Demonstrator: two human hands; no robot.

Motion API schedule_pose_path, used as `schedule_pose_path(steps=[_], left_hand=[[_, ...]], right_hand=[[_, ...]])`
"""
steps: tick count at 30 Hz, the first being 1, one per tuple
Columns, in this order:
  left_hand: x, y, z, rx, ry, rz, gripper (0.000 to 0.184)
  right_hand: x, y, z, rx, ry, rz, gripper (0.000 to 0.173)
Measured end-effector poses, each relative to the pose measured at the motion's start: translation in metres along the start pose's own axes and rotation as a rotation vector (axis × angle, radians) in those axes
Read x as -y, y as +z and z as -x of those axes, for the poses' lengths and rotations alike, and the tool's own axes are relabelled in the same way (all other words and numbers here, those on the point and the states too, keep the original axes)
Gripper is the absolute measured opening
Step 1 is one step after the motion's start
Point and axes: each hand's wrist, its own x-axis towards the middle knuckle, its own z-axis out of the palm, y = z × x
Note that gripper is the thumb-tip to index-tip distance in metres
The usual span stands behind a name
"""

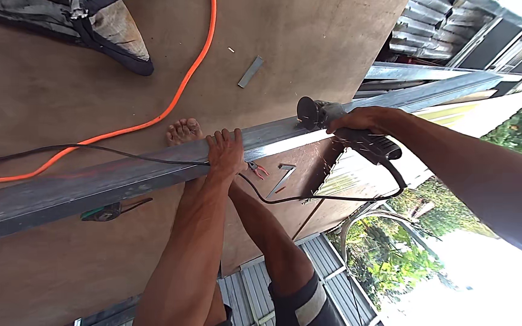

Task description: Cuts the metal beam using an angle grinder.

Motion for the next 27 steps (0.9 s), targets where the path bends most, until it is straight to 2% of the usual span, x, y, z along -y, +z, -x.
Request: schedule_pose_path(steps=[5, 17, 27], left_hand=[[0.000, -0.003, 0.002, 0.010, -0.002, -0.003, 0.111], [0.000, 0.000, 0.000, -0.007, 0.001, -0.012, 0.110], [-0.001, -0.002, 0.002, 0.002, 0.001, 0.003, 0.110]], right_hand=[[0.006, 0.001, -0.001, -0.025, 0.019, -0.002, 0.044], [0.010, -0.002, -0.010, 0.062, -0.003, -0.029, 0.034], [0.015, -0.003, -0.012, 0.056, 0.015, -0.017, 0.034]])
